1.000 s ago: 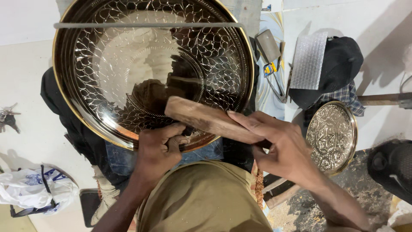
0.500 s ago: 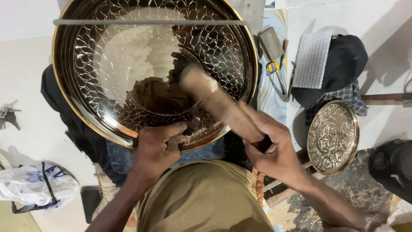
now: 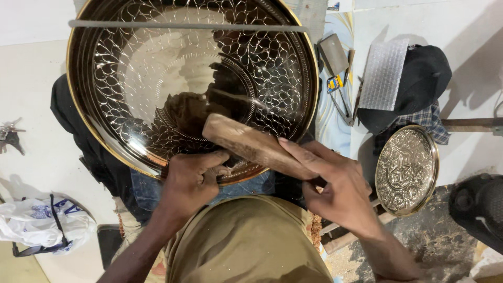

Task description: The person hammers a metal plate with a wooden mallet while holding a chisel against the surface to create a decorative pattern. The plate is held on the lap and rotated as needed during the process.

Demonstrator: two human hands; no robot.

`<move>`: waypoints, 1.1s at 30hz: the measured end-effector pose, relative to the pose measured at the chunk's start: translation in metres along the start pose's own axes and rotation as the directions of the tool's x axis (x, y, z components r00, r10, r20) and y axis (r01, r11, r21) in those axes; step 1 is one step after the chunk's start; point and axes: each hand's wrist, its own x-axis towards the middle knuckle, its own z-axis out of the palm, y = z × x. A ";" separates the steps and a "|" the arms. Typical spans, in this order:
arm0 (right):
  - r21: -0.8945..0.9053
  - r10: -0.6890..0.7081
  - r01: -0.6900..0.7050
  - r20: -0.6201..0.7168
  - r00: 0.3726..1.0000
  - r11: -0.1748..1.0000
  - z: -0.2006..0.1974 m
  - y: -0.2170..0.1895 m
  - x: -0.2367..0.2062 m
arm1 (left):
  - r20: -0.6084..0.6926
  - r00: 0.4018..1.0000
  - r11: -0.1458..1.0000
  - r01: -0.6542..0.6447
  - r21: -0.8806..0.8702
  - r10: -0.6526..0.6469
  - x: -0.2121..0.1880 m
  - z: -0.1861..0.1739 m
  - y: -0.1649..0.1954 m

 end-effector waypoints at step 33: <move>0.104 -0.087 0.107 -0.180 0.980 0.989 0.025 0.012 -0.015 | 0.067 0.984 0.977 0.154 0.144 -0.165 0.006 -0.006 0.000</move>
